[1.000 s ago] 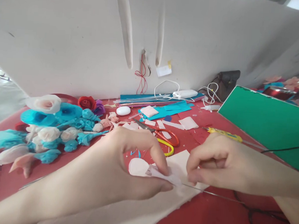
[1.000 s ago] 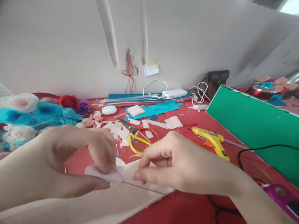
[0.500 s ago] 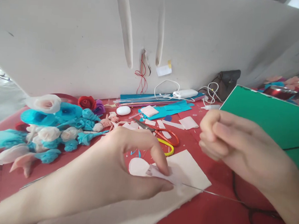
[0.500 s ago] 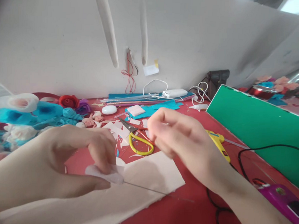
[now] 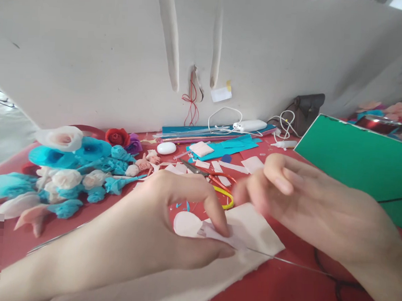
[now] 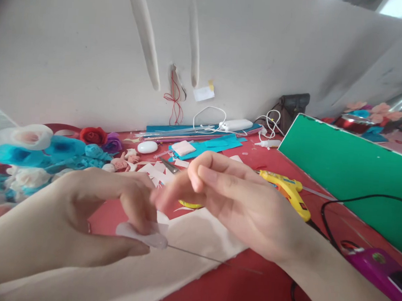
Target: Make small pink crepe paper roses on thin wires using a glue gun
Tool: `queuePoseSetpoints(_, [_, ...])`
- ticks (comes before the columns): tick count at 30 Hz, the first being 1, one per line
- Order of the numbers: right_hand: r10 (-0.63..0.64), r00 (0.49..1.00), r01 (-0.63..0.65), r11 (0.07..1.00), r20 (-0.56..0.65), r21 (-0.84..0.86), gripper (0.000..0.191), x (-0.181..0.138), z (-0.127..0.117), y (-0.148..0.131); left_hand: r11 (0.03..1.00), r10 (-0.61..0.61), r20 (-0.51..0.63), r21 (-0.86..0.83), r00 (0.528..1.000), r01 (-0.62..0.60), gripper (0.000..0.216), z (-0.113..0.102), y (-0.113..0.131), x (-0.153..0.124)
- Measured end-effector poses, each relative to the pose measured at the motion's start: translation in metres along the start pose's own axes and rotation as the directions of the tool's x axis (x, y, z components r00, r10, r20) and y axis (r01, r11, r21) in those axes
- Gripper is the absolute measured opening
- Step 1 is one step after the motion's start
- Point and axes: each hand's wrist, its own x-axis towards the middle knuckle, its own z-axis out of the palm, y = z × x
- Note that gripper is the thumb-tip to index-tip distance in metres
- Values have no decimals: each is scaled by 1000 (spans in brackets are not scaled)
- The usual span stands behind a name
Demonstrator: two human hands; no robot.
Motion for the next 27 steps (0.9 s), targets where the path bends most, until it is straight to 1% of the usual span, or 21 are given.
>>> queuePoseSetpoints(1, [53,998,-55,993,14,103,25,0,1,1,1000,10,-1,0,1000,-10,10,0,0,0])
queuePoseSetpoints(2, [85,996,-85,988,2,131,25,-1,2,2,1000,21,0,-1,1000,-21,11,0,0,0])
queuePoseSetpoints(3, [89,995,-86,993,-38,75,24,-2,2,3,999,31,5,-5,999,-31,11,0,0,1])
queuePoseSetpoints(4, [74,993,-79,995,-91,-56,24,-4,2,3,999,42,10,-8,999,-42,11,0,0,1])
queuePoseSetpoints(5, [47,991,-75,970,-126,-230,22,-6,1,3,999,47,12,-7,999,-47,11,0,0,1])
queuePoseSetpoints(6, [24,991,-76,912,-131,-404,18,-8,0,3,999,49,13,-3,999,-49,12,-1,0,1])
queuePoseSetpoints(7, [28,993,-89,830,-118,-551,13,-10,-1,2,999,54,9,3,999,-54,12,-1,-1,0])
queuePoseSetpoints(8, [51,994,-104,749,-99,-655,7,-12,-2,1,998,59,6,10,998,-59,13,-1,-1,0])
queuePoseSetpoints(10, [102,992,-127,639,-81,-758,10,-15,-4,-1,997,70,2,27,998,-70,15,-2,-2,0])
queuePoseSetpoints(12, [115,990,-138,610,-85,-780,7,-15,-6,-3,993,104,6,48,995,-104,16,-2,-4,-1])
queuePoseSetpoints(13, [97,990,-143,627,-105,-766,5,-15,-7,-4,990,124,2,62,992,-124,18,-2,-6,-1])
queuePoseSetpoints(15, [-16,981,-122,714,-191,-689,8,-12,-8,-7,984,158,0,80,987,-157,20,-2,-8,-2])
queuePoseSetpoints(17, [-131,945,-57,836,-299,-545,13,-9,-8,-10,980,182,3,78,983,-182,20,-3,-10,-4])
queuePoseSetpoints(19, [-151,926,-11,905,-347,-426,20,-7,-9,-13,976,204,3,70,979,-204,20,-3,-10,-5])
queuePoseSetpoints(20, [-127,934,-23,911,-333,-412,23,-7,-9,-13,975,212,3,69,977,-212,20,-3,-10,-5])
queuePoseSetpoints(21, [-85,947,-63,896,-309,-439,22,-8,-8,-13,974,217,-3,70,976,-216,21,-3,-9,-5])
queuePoseSetpoints(23, [45,969,-178,807,-242,-562,13,-11,-8,-9,975,211,-23,71,977,-209,23,-3,-8,-5])
queuePoseSetpoints(24, [123,969,-232,752,-215,-617,11,-13,-7,-6,976,207,-24,67,978,-205,25,-3,-7,-4])
queuePoseSetpoints(25, [187,962,-272,706,-198,-654,16,-15,-7,-3,979,196,-24,61,980,-195,25,-3,-7,-4])
queuePoseSetpoints(26, [235,955,-296,676,-183,-675,20,-16,-6,-1,981,187,-19,53,982,-186,26,-3,-6,-5])
queuePoseSetpoints(27, [265,949,-308,669,-170,-676,20,-16,-6,1,983,179,-16,45,984,-178,26,-3,-6,-5])
